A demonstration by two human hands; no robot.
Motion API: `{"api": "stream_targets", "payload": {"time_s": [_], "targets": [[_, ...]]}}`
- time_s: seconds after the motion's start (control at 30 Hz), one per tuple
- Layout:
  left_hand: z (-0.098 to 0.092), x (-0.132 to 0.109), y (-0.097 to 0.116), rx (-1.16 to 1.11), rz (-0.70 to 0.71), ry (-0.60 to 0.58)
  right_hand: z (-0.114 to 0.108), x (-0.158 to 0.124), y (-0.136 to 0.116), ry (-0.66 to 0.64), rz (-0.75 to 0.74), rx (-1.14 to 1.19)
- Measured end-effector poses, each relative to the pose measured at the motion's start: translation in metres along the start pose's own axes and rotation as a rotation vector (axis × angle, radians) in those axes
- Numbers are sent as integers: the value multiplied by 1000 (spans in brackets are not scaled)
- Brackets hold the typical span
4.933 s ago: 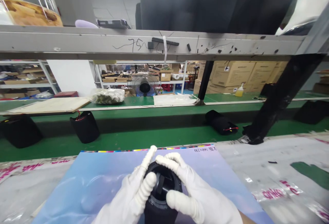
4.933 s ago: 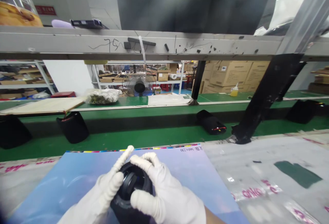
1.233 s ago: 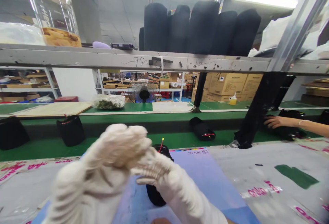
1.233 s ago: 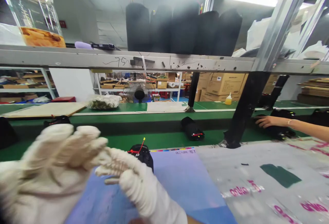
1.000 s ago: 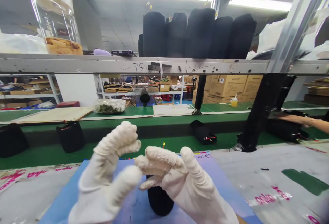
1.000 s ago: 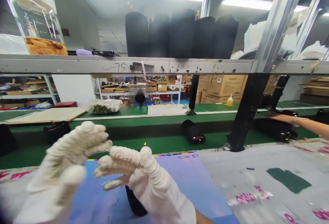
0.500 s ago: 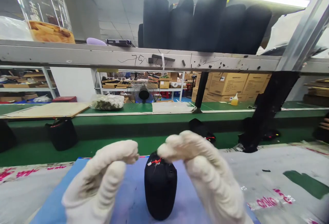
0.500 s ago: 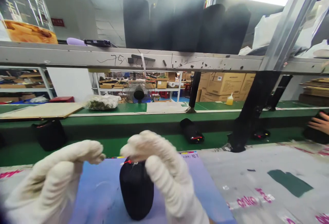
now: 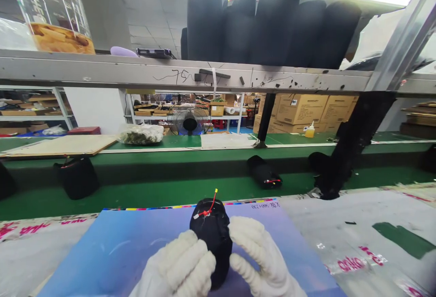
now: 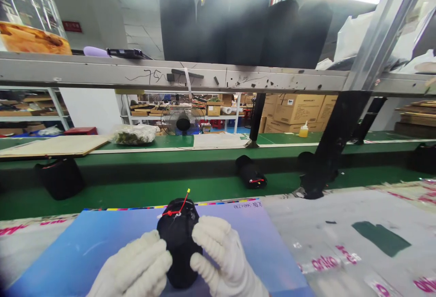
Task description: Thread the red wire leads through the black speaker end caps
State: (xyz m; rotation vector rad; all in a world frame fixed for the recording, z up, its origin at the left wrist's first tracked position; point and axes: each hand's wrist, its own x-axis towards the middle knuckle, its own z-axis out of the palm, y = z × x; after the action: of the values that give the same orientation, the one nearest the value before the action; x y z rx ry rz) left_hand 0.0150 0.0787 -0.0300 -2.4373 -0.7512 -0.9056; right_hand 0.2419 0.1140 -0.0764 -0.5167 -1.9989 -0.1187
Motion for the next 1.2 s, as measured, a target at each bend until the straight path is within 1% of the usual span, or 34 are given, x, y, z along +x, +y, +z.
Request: {"api": "stream_targets", "payload": {"time_s": [0.07,0.13,0.2,0.27,0.37,0.47,0.53,0.6,0.7,0.77,0.87,0.9,0.93,1.0,1.07,1.1,1.13,1.2], "targets": [[4,3,-5,-46,-20,116,6,9,-2,8,5,54],[10,2,-7,-29,-54,234,5,18,-5,24,30,100],[16,1,-6,34,-79,296,0,28,-8,-19,73,131],[21,2,-5,74,-94,296,-8,37,-11,-108,109,140],[24,8,-8,-7,-98,237,-16,47,-12,-213,124,112],[24,11,-15,-101,-109,215,-17,51,-10,-237,110,103],[23,8,-17,-146,-126,191,-17,51,-10,-252,130,115],[22,4,-15,-236,-238,169,-17,51,-12,-282,170,137],[22,-4,-8,-404,-474,179,-19,51,-13,-341,226,173],[23,-9,-4,-489,-560,208,-21,50,-11,-363,258,195],[18,-12,-5,-575,-640,277,-23,47,-8,-363,313,234],[15,-11,-6,-567,-637,301,-23,46,-7,-363,327,242],[13,-10,-8,-545,-598,308,-23,46,-6,-362,336,249],[8,-3,-10,-470,-442,271,-21,45,-6,-358,340,262],[9,6,-10,-388,-245,191,-20,45,-8,-334,314,256],[10,11,-9,-351,-175,156,-20,45,-10,-323,285,235],[13,15,-8,-320,-136,134,-22,46,-11,-313,250,200],[18,21,-7,-286,-112,124,-27,50,-14,-315,175,148]]}}
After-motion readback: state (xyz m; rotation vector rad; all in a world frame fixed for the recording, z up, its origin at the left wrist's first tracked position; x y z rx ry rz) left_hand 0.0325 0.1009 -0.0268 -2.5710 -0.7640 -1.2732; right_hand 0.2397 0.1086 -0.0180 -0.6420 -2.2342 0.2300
